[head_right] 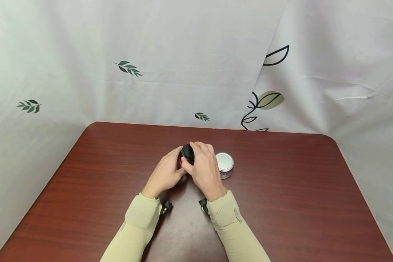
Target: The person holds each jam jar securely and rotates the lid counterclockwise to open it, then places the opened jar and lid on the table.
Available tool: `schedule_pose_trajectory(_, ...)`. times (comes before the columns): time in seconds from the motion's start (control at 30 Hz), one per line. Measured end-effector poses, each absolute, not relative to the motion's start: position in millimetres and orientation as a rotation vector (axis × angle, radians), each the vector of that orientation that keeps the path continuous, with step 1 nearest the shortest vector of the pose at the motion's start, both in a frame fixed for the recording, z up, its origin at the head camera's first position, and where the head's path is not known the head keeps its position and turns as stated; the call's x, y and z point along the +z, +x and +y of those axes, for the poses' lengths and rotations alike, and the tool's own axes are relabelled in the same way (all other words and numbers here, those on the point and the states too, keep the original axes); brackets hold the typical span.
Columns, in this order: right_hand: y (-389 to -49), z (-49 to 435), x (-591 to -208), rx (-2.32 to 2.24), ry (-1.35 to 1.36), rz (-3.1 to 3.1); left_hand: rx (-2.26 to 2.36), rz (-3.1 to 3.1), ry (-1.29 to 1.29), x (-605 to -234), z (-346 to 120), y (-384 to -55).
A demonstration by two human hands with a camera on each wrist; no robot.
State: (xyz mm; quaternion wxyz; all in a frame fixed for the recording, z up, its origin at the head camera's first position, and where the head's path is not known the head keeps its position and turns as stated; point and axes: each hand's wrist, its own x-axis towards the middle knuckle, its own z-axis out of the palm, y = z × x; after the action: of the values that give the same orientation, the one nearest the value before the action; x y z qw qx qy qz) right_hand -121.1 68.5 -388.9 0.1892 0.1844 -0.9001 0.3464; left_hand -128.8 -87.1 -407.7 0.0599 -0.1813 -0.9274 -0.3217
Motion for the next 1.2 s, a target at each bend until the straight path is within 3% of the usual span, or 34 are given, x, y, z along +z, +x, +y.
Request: schedule_pose_trajectory(1.2, -120.4, 68.8, -386.9, 1.011, 0.507, -2.558, -1.0, -2.784, -0.548, -407.1, -88.7, -129.6)
